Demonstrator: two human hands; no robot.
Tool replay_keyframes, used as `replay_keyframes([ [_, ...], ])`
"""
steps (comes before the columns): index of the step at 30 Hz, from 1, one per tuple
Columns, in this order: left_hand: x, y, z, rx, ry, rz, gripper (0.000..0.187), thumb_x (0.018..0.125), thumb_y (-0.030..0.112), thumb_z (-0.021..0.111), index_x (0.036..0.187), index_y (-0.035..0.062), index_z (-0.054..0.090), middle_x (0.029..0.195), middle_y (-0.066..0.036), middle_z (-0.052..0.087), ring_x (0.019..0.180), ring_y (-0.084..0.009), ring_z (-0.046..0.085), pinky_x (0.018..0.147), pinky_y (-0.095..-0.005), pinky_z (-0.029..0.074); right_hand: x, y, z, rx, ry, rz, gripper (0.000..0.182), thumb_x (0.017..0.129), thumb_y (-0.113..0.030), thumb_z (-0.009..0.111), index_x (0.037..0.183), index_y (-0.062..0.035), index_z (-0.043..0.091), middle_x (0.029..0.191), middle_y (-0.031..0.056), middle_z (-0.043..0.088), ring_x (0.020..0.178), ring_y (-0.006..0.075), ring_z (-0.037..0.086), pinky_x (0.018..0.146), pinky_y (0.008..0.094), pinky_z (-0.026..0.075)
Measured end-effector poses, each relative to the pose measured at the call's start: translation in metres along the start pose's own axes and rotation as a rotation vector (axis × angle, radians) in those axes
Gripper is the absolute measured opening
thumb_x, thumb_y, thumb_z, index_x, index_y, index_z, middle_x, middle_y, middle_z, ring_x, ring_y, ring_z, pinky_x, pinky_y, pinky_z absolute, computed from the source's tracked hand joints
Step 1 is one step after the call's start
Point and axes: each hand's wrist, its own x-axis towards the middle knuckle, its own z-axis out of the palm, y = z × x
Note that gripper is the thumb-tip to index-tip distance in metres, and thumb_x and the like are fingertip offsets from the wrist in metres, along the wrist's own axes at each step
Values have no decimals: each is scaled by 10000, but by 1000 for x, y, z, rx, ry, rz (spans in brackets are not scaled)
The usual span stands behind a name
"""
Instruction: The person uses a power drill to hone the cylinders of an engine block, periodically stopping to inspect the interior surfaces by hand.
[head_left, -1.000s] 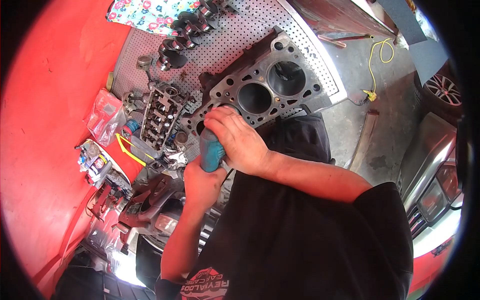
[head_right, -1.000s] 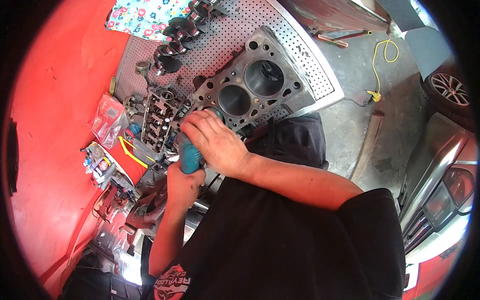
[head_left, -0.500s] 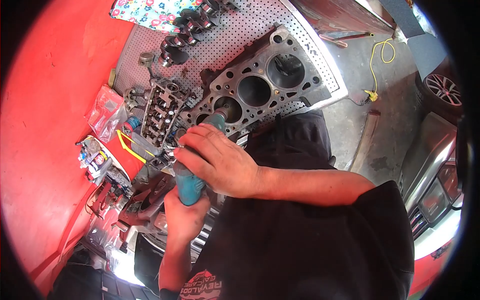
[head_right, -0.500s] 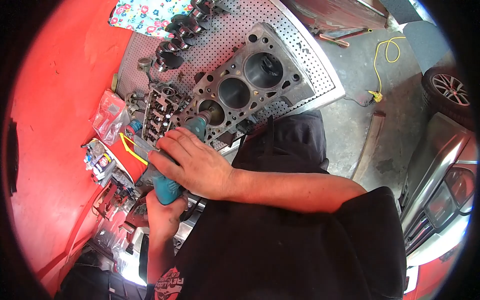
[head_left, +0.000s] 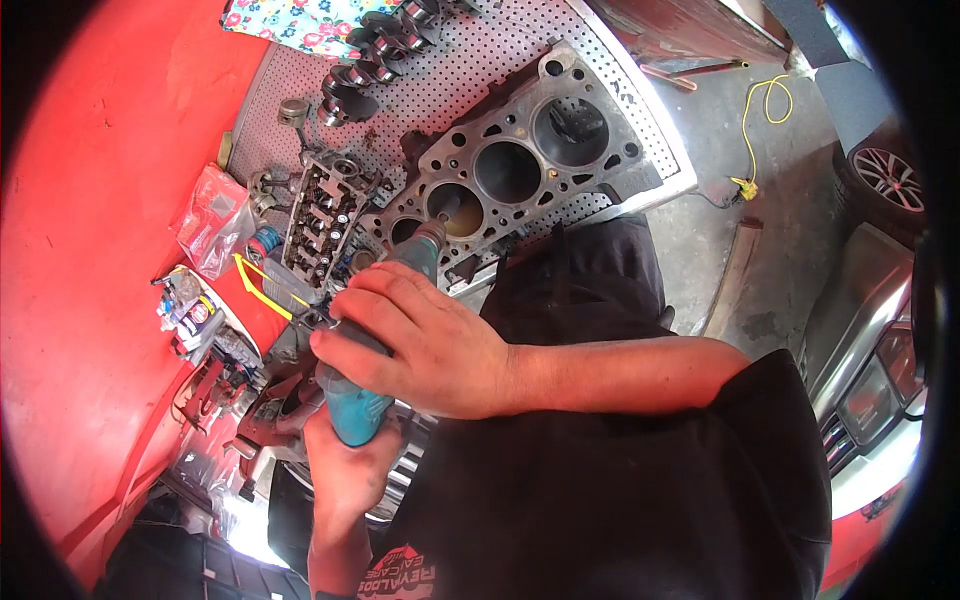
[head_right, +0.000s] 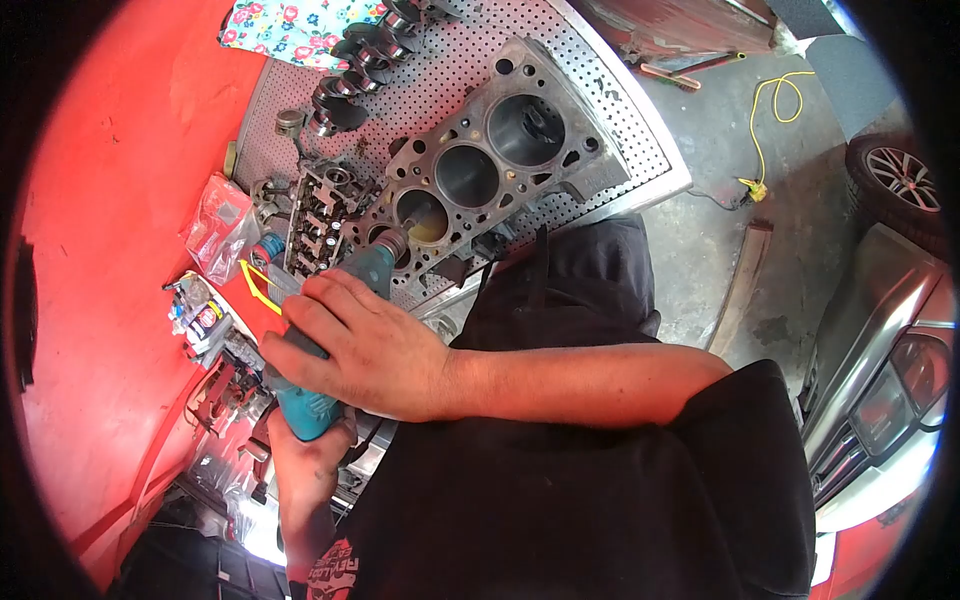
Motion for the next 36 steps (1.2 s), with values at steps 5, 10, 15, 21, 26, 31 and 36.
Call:
replay_keyframes([
  [5, -7, 15, 1, 16, 26, 104, 263, 801, 4, 688, 1061, -33, 703, 931, -47, 721, 849, -117, 666, 776, -306, 539, 3, -6, -3, -19, -18, -27, 491, 841, -180, 646, 1323, -127, 564, 1208, 155, 560, 1147, 378, 585, 1036, 543, 499],
  [10, 5, 2, 0, 60, -17, 14, 236, 799, 11, 680, 1031, -25, 705, 904, -46, 715, 826, -114, 656, 760, -304, 534, 0, 5, -1, -3, -28, 8, 519, 809, -159, 667, 1320, -125, 583, 1210, 155, 563, 1146, 379, 590, 1034, 524, 507],
  [15, 23, -11, 14, 13, -48, -23, 197, 794, 26, 677, 985, -21, 692, 829, -41, 690, 765, -105, 622, 708, -303, 516, -12, 23, -2, -10, -48, 31, 603, 738, -112, 722, 1324, -87, 582, 1218, 170, 570, 1155, 394, 593, 1014, 498, 524],
  [21, 41, -7, 30, 19, -53, -64, 155, 804, 43, 680, 943, -26, 675, 758, -25, 649, 692, -97, 582, 655, -314, 495, -20, 44, 0, 11, -83, 51, 689, 694, -71, 761, 1351, -59, 554, 1244, 169, 567, 1163, 401, 590, 1020, 498, 519],
  [26, 55, -15, 39, 73, -46, -30, 155, 788, 65, 677, 906, -35, 659, 715, -45, 628, 678, -103, 576, 643, -321, 492, -27, 55, 1, -3, -89, 94, 715, 669, -41, 779, 1344, -47, 543, 1279, 178, 567, 1190, 413, 585, 1060, 526, 493],
  [31, 73, -24, 47, 66, -58, 5, 180, 754, 76, 677, 879, -48, 644, 683, -81, 614, 662, -129, 577, 653, -342, 500, -31, 66, 1, -12, -108, 130, 696, 689, -49, 753, 1350, -33, 537, 1293, 188, 562, 1222, 415, 571, 1118, 544, 449],
  [36, 89, -22, 58, 86, -71, 46, 184, 751, 77, 669, 880, -52, 642, 685, -107, 626, 646, -160, 584, 664, -368, 510, -35, 75, 0, -43, -128, 189, 620, 775, -100, 687, 1369, -20, 525, 1303, 193, 551, 1267, 406, 550, 1173, 548, 402],
])
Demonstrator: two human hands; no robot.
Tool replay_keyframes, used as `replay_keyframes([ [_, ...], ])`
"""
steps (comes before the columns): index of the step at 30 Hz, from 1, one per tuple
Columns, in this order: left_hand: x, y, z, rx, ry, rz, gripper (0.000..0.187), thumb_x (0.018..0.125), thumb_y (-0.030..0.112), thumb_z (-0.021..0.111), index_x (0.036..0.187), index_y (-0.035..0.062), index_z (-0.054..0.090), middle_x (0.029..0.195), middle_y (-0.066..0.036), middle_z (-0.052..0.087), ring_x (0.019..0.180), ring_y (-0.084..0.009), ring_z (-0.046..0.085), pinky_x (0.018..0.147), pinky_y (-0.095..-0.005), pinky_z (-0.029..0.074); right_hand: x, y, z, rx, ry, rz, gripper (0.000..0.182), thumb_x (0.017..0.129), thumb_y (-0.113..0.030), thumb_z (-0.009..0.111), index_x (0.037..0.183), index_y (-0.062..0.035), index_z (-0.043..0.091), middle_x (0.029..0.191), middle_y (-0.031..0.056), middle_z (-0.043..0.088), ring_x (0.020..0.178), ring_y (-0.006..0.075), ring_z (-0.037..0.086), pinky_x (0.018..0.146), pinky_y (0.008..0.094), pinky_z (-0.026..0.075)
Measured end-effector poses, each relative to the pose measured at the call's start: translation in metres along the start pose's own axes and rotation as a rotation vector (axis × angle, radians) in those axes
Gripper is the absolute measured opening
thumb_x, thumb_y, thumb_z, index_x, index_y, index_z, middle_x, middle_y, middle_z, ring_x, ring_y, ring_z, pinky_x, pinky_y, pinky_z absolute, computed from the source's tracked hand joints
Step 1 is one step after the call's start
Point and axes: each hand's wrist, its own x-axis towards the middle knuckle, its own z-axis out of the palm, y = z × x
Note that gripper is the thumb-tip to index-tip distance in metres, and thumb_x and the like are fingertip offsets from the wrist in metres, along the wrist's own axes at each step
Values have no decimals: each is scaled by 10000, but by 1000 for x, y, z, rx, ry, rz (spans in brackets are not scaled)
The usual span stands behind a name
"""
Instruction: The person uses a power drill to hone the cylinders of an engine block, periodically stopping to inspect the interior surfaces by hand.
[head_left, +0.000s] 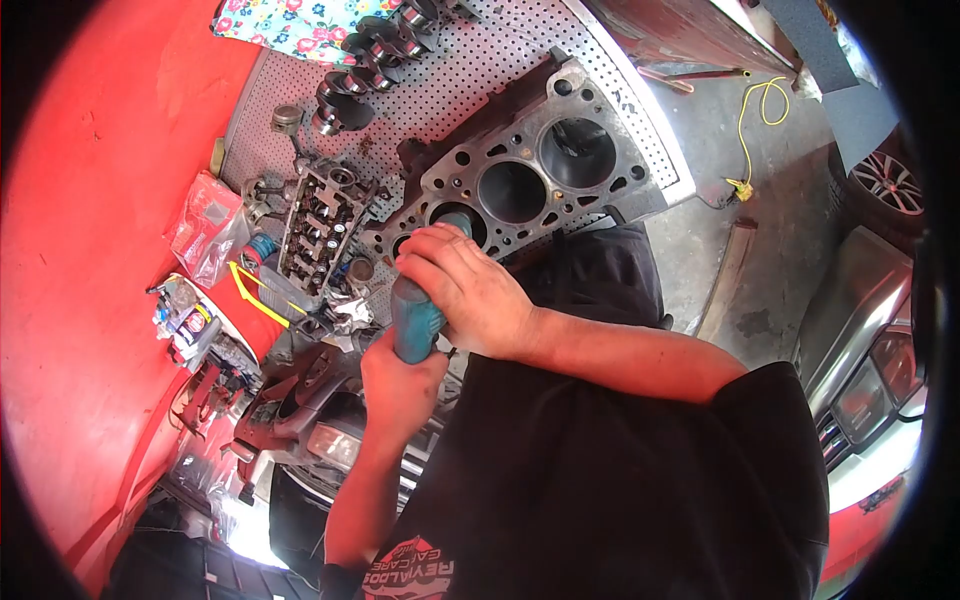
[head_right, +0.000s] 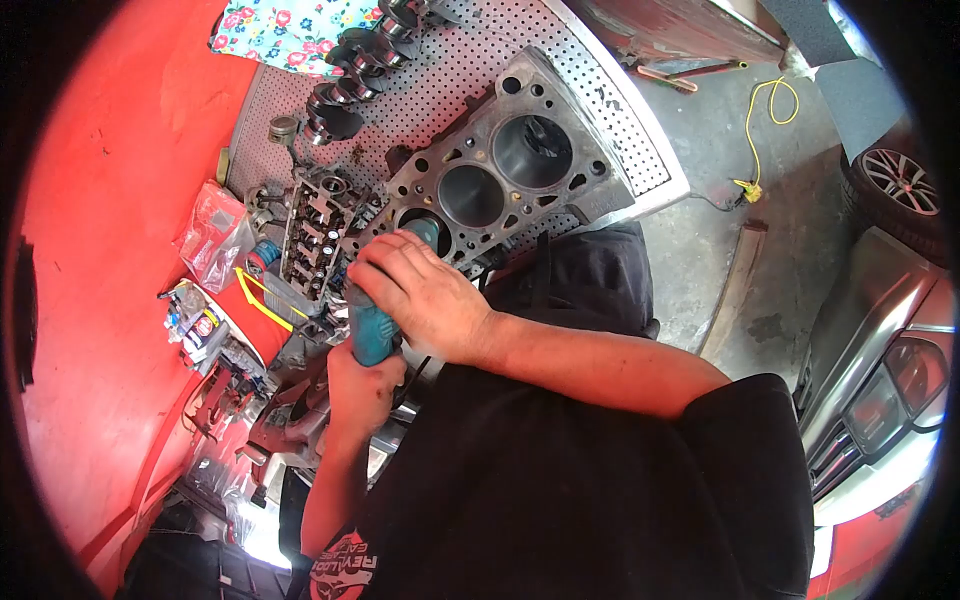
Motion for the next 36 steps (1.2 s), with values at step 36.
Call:
replay_keyframes([
  [36, -49, 10, -30, -76, 12, -52, 137, 819, 49, 689, 926, -32, 664, 746, -12, 636, 702, -80, 569, 637, -296, 483, 10, -40, -2, -25, 55, -112, 522, 820, -161, 647, 1334, -94, 578, 1225, 158, 588, 1191, 379, 590, 1082, 515, 487],
])
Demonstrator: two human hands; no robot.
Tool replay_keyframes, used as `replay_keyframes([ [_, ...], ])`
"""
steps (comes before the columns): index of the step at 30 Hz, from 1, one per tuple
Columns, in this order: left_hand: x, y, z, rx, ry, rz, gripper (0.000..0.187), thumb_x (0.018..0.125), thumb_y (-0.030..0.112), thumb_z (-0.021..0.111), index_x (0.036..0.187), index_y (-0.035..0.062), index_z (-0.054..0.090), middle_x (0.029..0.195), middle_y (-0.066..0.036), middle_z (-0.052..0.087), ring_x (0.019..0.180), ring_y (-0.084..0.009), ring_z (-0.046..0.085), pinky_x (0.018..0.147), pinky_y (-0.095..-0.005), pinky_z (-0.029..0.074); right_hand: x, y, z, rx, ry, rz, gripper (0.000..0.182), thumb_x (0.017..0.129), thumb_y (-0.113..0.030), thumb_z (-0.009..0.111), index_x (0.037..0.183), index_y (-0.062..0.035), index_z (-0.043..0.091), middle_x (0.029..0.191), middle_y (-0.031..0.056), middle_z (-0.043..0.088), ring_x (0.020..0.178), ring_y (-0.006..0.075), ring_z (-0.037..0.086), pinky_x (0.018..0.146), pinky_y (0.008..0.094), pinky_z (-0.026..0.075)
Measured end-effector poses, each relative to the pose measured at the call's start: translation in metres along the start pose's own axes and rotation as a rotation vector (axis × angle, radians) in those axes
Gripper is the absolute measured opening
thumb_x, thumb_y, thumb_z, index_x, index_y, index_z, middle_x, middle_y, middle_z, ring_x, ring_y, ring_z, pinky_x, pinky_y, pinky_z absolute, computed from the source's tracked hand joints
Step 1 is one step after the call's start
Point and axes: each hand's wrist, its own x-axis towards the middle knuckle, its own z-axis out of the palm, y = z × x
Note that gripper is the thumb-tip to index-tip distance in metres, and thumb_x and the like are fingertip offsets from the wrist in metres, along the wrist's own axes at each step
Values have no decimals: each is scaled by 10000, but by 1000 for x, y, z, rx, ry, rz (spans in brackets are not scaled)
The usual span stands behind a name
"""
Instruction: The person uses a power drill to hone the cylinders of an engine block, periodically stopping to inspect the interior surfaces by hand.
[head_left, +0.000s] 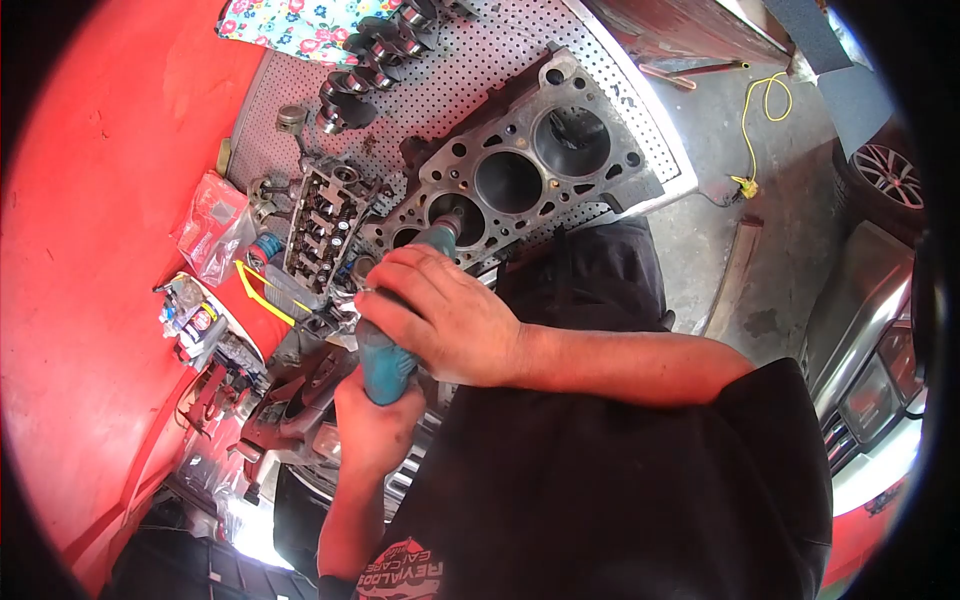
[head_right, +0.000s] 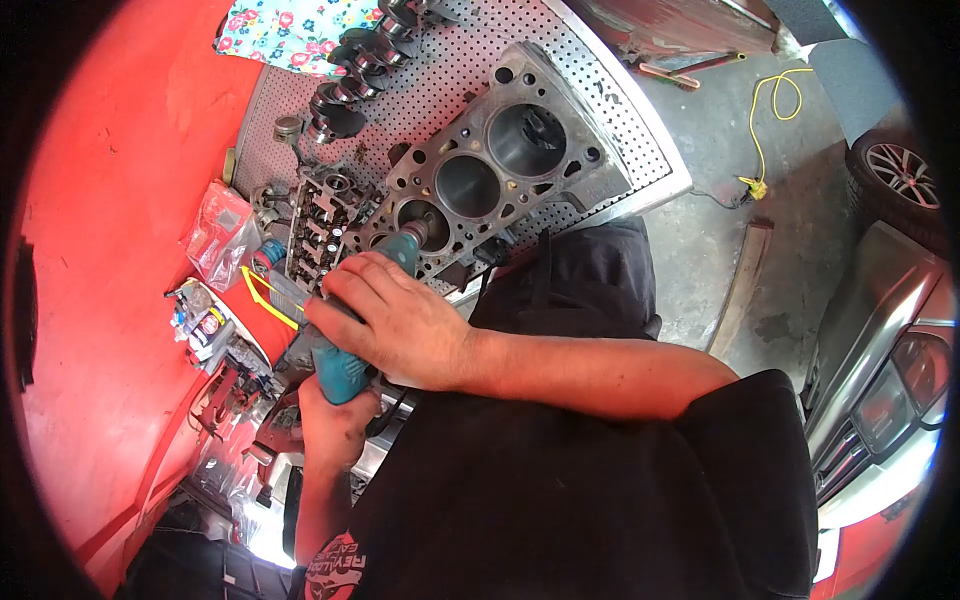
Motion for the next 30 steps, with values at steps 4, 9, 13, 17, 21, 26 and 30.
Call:
replay_keyframes([
  [4, -11, 1, -5, 0, 14, 10, 131, 846, 51, 702, 949, -28, 680, 777, -9, 653, 734, -82, 581, 661, -296, 495, 3, -10, 0, 20, 13, -24, 509, 820, -168, 650, 1319, -100, 579, 1218, 151, 581, 1185, 379, 591, 1071, 517, 493],
  [9, -23, 1, -10, -35, 49, 13, 165, 822, 31, 689, 975, -33, 694, 831, -28, 686, 765, -90, 612, 694, -296, 510, 8, -19, -2, 41, 20, -57, 482, 835, -173, 645, 1309, -113, 575, 1216, 154, 570, 1173, 384, 592, 1067, 522, 493],
  [13, -33, 4, -13, -47, 66, -1, 181, 806, 21, 679, 978, -32, 701, 840, -34, 699, 779, -97, 627, 717, -293, 516, 9, -25, -2, 48, 22, -76, 482, 847, -174, 639, 1321, -125, 564, 1215, 161, 563, 1159, 386, 592, 1060, 536, 494],
  [17, -40, 5, -19, -19, 72, -5, 191, 801, 10, 683, 987, -26, 709, 851, -32, 702, 785, -101, 633, 723, -293, 519, 11, -31, -3, 62, 26, -96, 492, 853, -178, 636, 1334, -123, 548, 1211, 168, 558, 1154, 395, 585, 1051, 559, 492],
  [21, -49, 11, -20, -53, 105, -13, 191, 796, -2, 683, 982, -27, 712, 852, -31, 704, 793, -101, 638, 731, -292, 523, 16, -41, -9, 76, 62, -87, 539, 761, -131, 708, 1290, -134, 609, 1213, 160, 578, 1120, 388, 606, 991, 505, 541],
  [26, -50, 14, -20, -51, 121, 27, 197, 798, 8, 688, 991, -28, 711, 845, -31, 710, 798, -97, 638, 736, -290, 526, 18, -42, -10, 92, 72, -87, 541, 756, -130, 709, 1287, -136, 609, 1209, 166, 578, 1119, 388, 605, 987, 507, 543],
  [30, -37, 12, -19, 43, 60, 13, 189, 813, 26, 688, 994, -29, 702, 823, -22, 696, 772, -93, 628, 710, -287, 516, 12, -30, -4, 87, 37, -44, 486, 840, -177, 637, 1316, -116, 565, 1205, 156, 566, 1163, 388, 583, 1076, 542, 484],
])
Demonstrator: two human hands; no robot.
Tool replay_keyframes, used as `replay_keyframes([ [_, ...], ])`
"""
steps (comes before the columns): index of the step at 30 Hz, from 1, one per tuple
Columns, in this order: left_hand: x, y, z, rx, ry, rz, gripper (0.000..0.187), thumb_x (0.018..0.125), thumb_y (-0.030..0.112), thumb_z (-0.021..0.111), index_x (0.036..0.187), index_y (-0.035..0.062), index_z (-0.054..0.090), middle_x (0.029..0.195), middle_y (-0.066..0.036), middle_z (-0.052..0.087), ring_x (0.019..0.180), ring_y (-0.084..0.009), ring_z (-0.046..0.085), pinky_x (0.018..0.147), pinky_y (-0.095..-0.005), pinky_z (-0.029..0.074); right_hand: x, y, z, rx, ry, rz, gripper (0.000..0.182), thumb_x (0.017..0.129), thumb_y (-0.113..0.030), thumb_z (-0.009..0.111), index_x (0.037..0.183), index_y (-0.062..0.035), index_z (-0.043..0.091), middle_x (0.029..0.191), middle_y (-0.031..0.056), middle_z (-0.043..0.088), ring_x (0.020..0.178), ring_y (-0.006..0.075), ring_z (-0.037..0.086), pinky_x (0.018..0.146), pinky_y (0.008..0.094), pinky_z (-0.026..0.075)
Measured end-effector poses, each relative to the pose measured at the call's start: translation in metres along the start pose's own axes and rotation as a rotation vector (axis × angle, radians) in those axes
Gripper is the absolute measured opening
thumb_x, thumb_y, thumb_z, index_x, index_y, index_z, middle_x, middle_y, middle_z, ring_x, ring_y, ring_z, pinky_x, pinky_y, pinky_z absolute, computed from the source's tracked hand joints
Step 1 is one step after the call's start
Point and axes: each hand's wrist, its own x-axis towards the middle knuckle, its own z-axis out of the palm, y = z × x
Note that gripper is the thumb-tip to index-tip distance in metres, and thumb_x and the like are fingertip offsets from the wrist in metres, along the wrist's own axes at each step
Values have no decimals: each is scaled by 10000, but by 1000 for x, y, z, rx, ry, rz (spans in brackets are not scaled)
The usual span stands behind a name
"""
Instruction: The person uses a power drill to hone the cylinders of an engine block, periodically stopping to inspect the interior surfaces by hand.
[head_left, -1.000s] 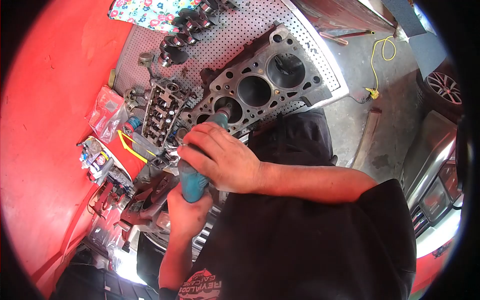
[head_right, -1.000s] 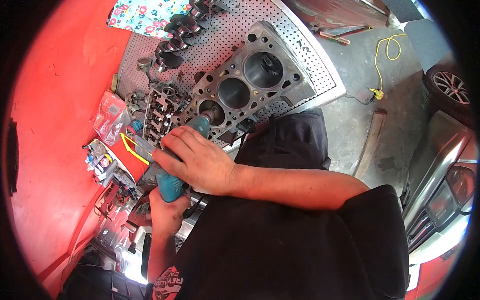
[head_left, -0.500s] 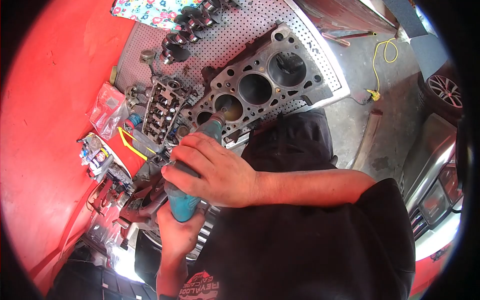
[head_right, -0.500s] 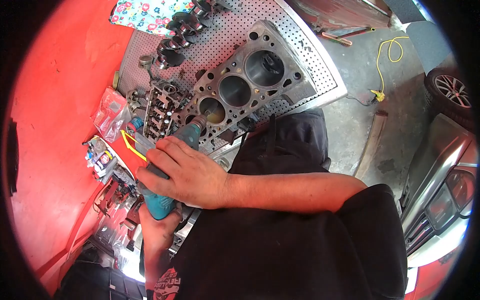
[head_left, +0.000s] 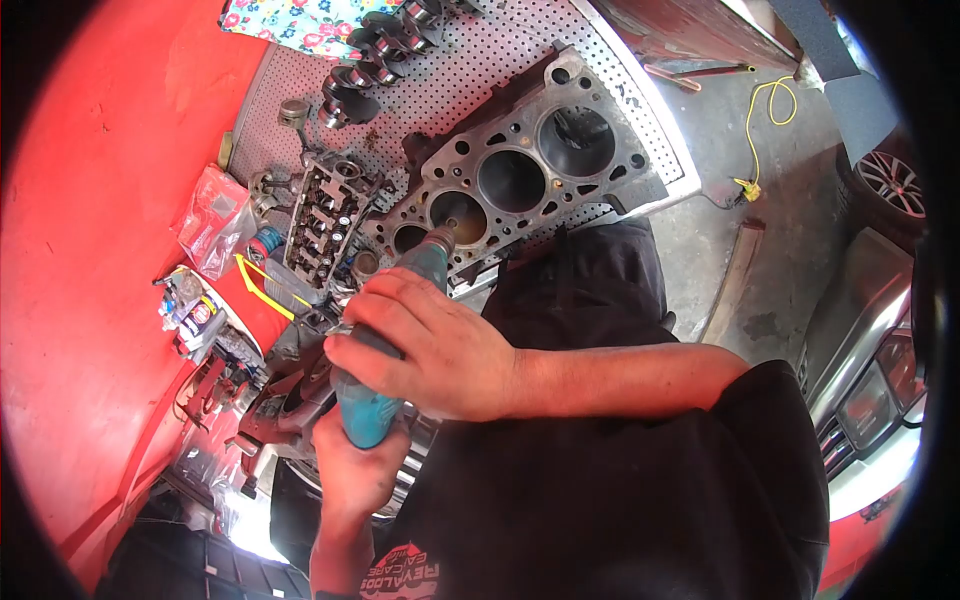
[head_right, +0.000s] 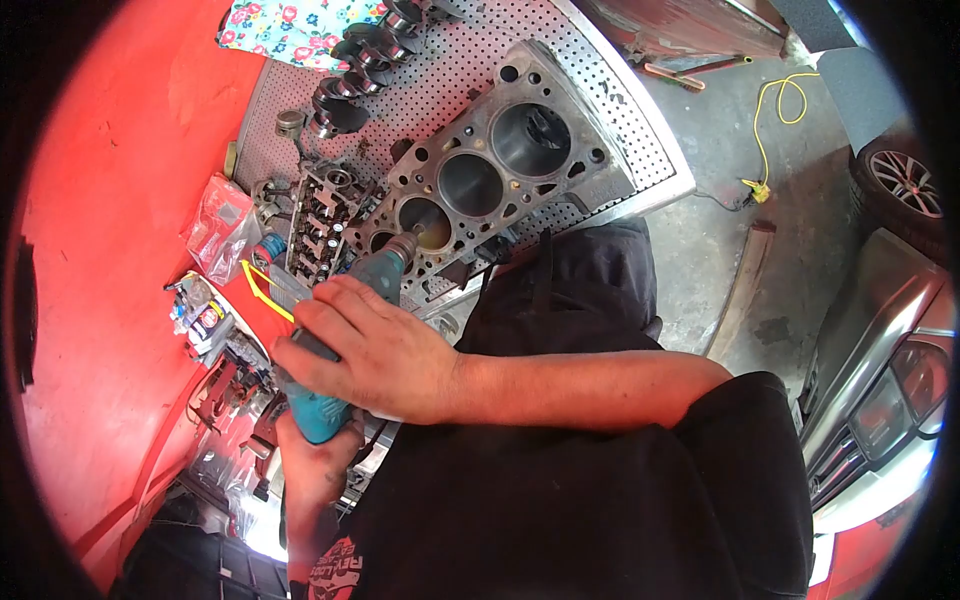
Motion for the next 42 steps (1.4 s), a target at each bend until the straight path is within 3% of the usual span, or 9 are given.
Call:
replay_keyframes([
  [9, 34, -3, 23, -16, -74, -17, 124, 838, 48, 690, 934, -29, 672, 739, -17, 638, 684, -81, 572, 634, -301, 482, -13, 29, -5, -21, -34, 78, 523, 807, -150, 660, 1322, -98, 586, 1220, 153, 575, 1193, 373, 583, 1118, 521, 459],
  [12, 44, -3, 30, 26, -64, -29, 141, 818, 63, 688, 921, -32, 664, 716, -34, 631, 671, -91, 569, 635, -314, 487, -16, 39, -5, -17, -38, 66, 677, 693, -79, 750, 1338, -28, 550, 1270, 185, 568, 1187, 409, 589, 1074, 539, 484],
  [21, 72, -21, 47, 53, -60, 13, 203, 741, 86, 678, 879, -57, 636, 676, -103, 618, 646, -135, 572, 645, -361, 503, -23, 57, -5, -36, -77, 140, 736, 624, 3, 782, 1319, -6, 538, 1301, 198, 559, 1243, 419, 565, 1119, 549, 445],
  [24, 78, -19, 50, 42, -74, 25, 206, 742, 91, 682, 877, -59, 636, 670, -108, 620, 639, -142, 582, 644, -364, 507, -26, 62, -3, -58, -94, 168, 624, 742, -94, 712, 1339, -15, 548, 1286, 187, 555, 1252, 405, 554, 1164, 539, 411],
  [30, 91, -19, 57, 79, -88, 45, 191, 749, 96, 679, 865, -52, 648, 667, -125, 636, 629, -171, 612, 647, -369, 513, -29, 71, -5, -70, -111, 208, 639, 733, -62, 705, 1344, 5, 532, 1314, 196, 540, 1278, 411, 544, 1169, 539, 405],
  [33, 97, -17, 62, 80, -87, 66, 200, 751, 96, 676, 884, -53, 668, 671, -133, 647, 633, -178, 624, 652, -374, 517, -31, 77, -4, -98, -103, 208, 778, 599, 28, 769, 1334, 13, 515, 1338, 210, 533, 1286, 448, 535, 1141, 540, 428],
  [39, 102, -11, 63, 119, -82, 87, 237, 753, 95, 673, 934, -55, 699, 680, -134, 664, 641, -185, 640, 664, -382, 526, -31, 83, -4, -96, -58, 206, 812, 594, 52, 755, 1360, 2, 489, 1364, 218, 527, 1306, 457, 521, 1145, 530, 426],
  [42, 105, -7, 66, 128, -79, 74, 236, 753, 99, 673, 931, -54, 700, 684, -128, 669, 638, -191, 641, 659, -384, 524, -30, 81, -8, -115, -77, 231, 722, 688, -24, 742, 1365, 11, 491, 1340, 213, 533, 1298, 442, 524, 1172, 544, 396],
])
